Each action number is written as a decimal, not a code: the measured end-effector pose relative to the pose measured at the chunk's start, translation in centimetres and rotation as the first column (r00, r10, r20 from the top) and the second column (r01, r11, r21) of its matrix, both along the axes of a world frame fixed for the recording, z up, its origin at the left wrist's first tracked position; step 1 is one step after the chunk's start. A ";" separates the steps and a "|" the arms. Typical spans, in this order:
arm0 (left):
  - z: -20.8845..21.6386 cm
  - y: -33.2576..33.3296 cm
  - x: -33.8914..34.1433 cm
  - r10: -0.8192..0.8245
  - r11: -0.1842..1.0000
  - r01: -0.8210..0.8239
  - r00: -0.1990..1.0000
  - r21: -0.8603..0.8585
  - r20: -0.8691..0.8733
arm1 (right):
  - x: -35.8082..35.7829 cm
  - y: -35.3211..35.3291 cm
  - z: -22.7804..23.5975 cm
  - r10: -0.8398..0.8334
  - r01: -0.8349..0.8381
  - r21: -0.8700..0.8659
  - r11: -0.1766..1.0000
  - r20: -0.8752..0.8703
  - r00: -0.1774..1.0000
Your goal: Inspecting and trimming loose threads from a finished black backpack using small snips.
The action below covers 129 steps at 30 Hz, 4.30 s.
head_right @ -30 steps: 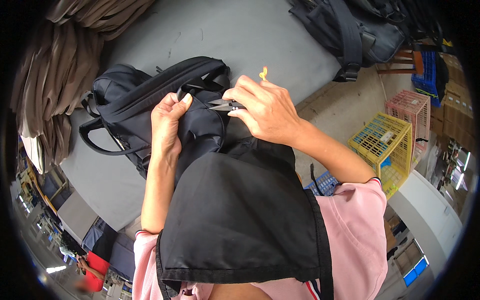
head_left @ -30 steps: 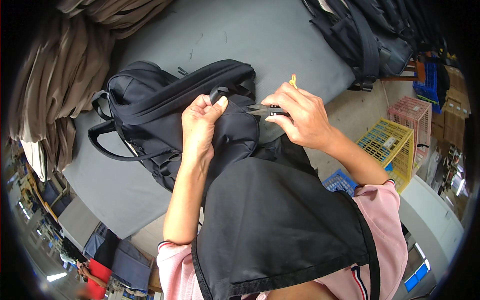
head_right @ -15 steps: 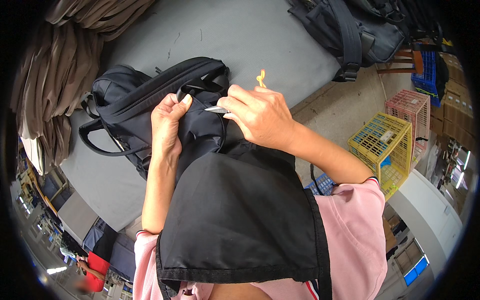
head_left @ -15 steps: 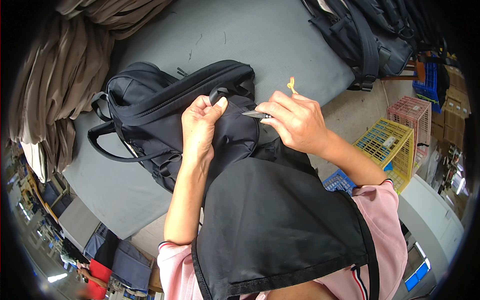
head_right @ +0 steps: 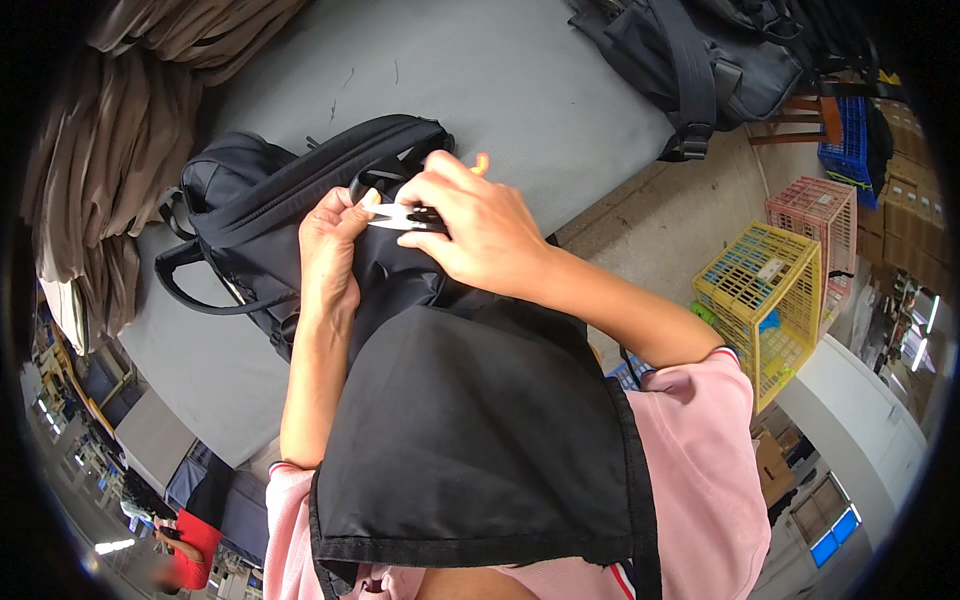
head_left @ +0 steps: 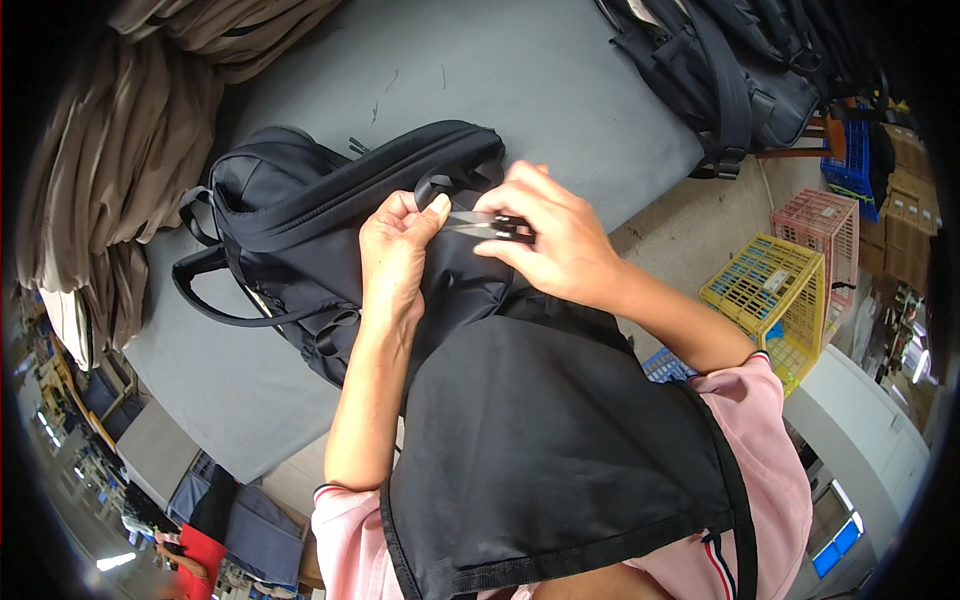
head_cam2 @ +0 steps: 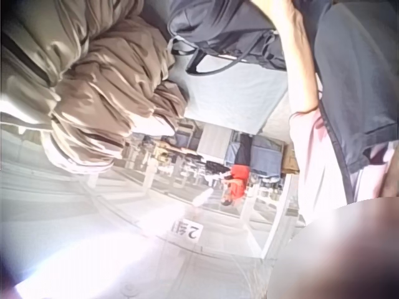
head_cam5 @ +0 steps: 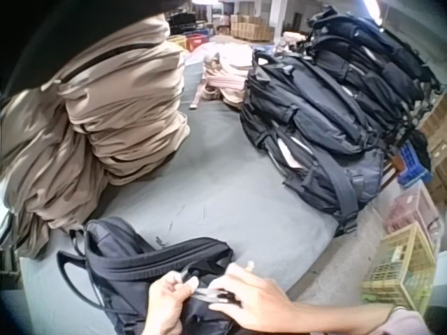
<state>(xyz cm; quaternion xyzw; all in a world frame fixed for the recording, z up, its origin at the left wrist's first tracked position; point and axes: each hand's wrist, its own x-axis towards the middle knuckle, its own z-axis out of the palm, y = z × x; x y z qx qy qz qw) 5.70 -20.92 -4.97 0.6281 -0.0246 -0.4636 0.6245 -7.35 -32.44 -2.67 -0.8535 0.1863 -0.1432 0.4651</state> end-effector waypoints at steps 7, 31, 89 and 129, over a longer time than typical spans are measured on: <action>-0.5 0.7 0.2 0.006 1.000 -0.006 1.000 -0.030 -0.001 | -0.1 -0.8 -2.0 -0.044 0.053 0.227 0.972 -0.045 0.998; 0.4 0.1 -0.1 0.006 1.000 -0.006 1.000 -0.007 0.004 | -2.2 -0.9 1.3 0.024 -0.038 -0.127 0.991 -0.113 0.993; 0.2 5.4 2.3 -0.672 0.709 0.279 -0.007 0.647 0.740 | 2.1 5.1 -4.1 -0.133 0.323 0.922 0.212 -0.300 0.945; -1.4 6.6 1.9 -0.315 0.949 0.248 0.763 0.194 0.564 | 2.0 5.8 0.7 -0.086 0.082 -0.144 0.986 -0.025 0.996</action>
